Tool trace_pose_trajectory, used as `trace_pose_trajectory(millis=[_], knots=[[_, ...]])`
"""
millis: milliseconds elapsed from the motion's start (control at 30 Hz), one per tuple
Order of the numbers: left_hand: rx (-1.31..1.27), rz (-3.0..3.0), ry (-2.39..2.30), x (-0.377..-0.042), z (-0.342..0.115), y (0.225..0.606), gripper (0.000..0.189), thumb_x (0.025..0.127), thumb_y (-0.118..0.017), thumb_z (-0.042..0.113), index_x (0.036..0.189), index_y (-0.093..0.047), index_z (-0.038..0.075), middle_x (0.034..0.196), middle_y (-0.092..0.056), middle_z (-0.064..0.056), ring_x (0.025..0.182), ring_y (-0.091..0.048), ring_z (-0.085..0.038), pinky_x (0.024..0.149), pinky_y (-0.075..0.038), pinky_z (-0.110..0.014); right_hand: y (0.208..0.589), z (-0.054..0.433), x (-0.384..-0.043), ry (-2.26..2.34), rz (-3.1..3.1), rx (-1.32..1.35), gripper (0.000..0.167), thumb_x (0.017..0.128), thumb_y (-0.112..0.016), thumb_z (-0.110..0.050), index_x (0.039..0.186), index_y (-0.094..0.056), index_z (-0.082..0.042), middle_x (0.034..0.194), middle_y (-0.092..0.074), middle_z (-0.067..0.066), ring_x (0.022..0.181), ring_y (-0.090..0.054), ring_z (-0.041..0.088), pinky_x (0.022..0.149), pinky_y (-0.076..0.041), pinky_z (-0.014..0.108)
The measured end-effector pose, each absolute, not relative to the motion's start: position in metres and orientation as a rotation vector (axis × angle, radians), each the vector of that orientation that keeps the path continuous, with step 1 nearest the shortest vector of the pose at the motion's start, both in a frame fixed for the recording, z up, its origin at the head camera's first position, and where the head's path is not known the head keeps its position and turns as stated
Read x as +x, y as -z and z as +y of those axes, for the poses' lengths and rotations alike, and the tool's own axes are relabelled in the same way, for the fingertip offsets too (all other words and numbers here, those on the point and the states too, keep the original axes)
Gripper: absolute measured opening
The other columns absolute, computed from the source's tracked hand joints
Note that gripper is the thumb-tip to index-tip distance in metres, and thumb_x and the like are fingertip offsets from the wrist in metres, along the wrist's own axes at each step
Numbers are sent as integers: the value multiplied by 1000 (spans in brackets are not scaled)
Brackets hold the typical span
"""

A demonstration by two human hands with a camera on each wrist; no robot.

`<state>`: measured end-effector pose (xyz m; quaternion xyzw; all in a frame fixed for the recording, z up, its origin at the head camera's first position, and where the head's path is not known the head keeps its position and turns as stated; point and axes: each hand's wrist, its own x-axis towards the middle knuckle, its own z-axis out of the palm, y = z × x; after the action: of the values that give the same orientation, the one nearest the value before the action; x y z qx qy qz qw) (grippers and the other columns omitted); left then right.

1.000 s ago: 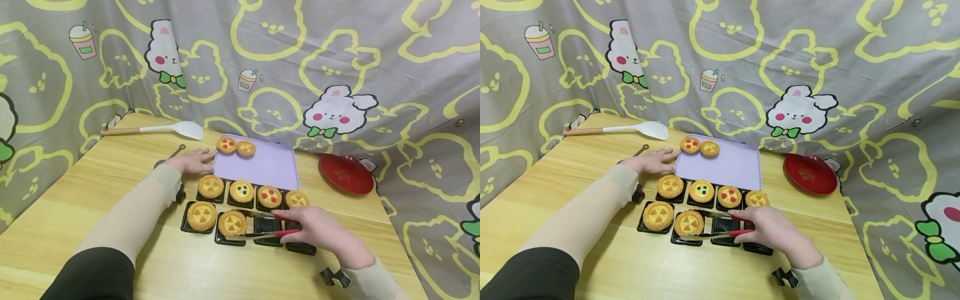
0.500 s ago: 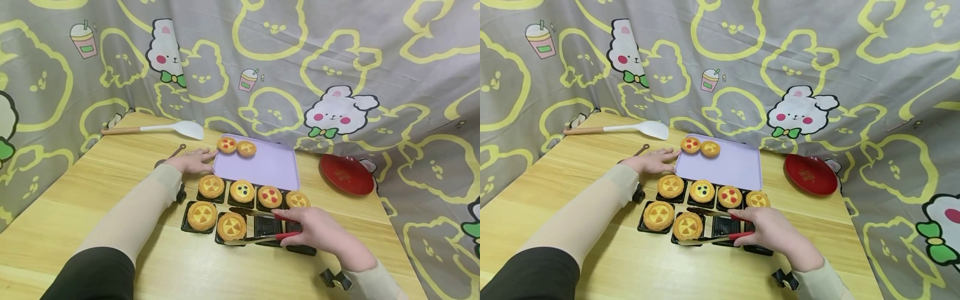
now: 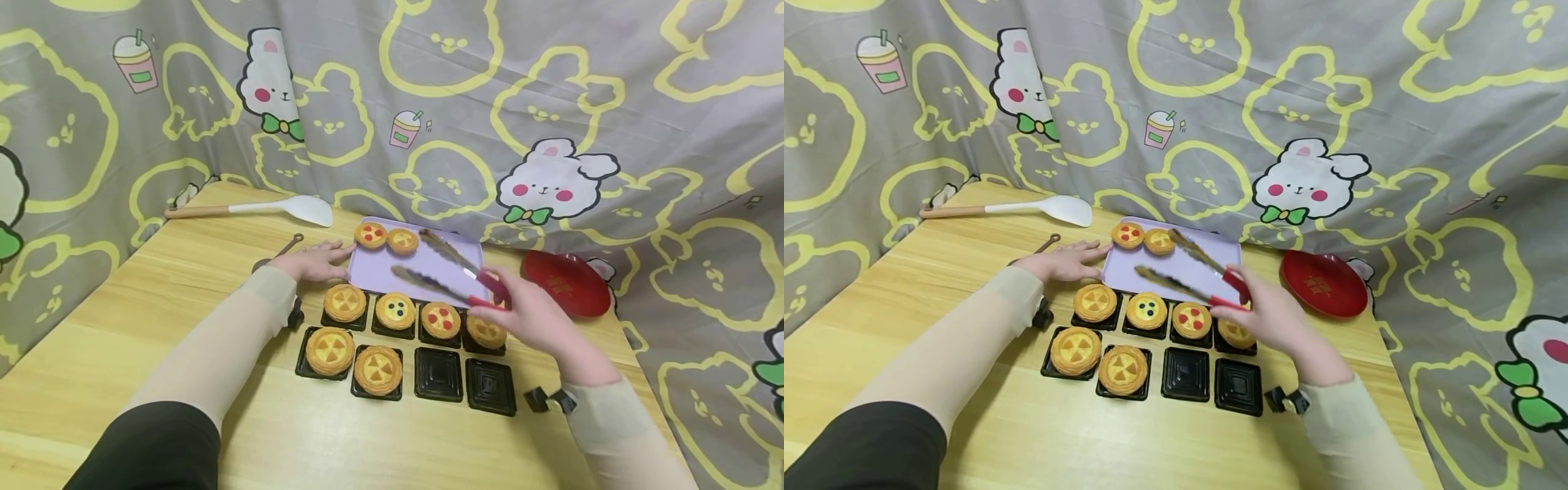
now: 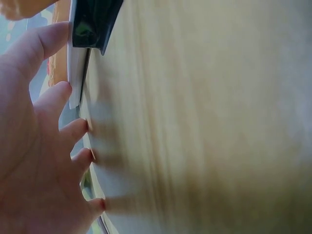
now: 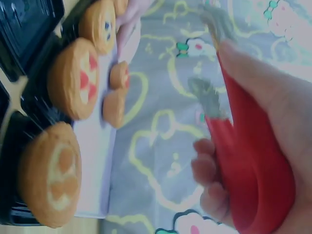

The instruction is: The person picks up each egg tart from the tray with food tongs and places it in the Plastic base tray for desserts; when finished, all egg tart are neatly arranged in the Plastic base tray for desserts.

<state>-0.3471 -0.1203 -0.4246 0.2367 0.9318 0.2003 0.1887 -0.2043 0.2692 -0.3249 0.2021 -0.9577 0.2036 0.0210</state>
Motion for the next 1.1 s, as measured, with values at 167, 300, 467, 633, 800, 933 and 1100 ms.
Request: trace_pose_trajectory(millis=[167, 300, 467, 633, 800, 933, 1100], knots=[[669, 2618, -569, -348, -123, 427, 83, 94, -52, 56, 160, -12, 23, 164, -4, -17, 147, -1, -43, 111, 3, -68, 331, 268, -252, -520, -3086, 441, 85, 81, -72, -61, 144, -47, -10, 128, -60, 16, 110, -58, 35, 94, -48, 56], [687, 2620, -568, -348, -123, 428, 84, 94, -52, 57, 160, -13, 22, 163, -6, -18, 147, -2, -44, 111, 3, -69, 345, 263, -283, -453, -3151, 434, 78, 81, -75, -55, 138, -52, -7, 124, -62, 17, 106, -59, 35, 93, -49, 54], [670, 2611, -578, -346, -120, 426, 81, 96, -53, 52, 160, -13, 22, 164, -5, -16, 147, -2, -42, 112, 2, -68, 360, 254, -303, -429, -3187, 459, 75, 81, -79, -46, 137, -52, -4, 120, -63, 17, 99, -60, 33, 90, -50, 50], [670, 2617, -565, -345, -120, 423, 81, 96, -53, 52, 160, -14, 21, 163, -6, -17, 147, -2, -43, 112, 1, -68, 364, 245, -312, -426, -3183, 456, 65, 80, -81, -44, 126, -60, -3, 104, -66, 13, 88, -59, 30, 81, -50, 45], [663, 2614, -575, -344, -120, 422, 81, 96, -54, 53, 160, -14, 23, 164, -6, -17, 147, -2, -42, 112, 2, -68, 366, 242, -318, -429, -3179, 469, 56, 80, -81, -43, 117, -64, -5, 91, -63, 6, 80, -55, 26, 73, -47, 40], [661, 2609, -585, -345, -120, 423, 82, 95, -53, 54, 160, -13, 23, 164, -4, -17, 147, 0, -42, 111, 5, -67, 368, 241, -320, -415, -3184, 455, 56, 83, -78, -43, 123, -63, -7, 97, -64, 8, 86, -56, 27, 78, -47, 43], [649, 2603, -566, -347, -120, 426, 83, 94, -51, 56, 160, -10, 25, 164, -2, -14, 148, 2, -40, 113, 6, -65, 366, 240, -319, -433, -3186, 403, 61, 86, -76, -42, 134, -60, -10, 112, -66, 11, 96, -57, 28, 88, -47, 46]])
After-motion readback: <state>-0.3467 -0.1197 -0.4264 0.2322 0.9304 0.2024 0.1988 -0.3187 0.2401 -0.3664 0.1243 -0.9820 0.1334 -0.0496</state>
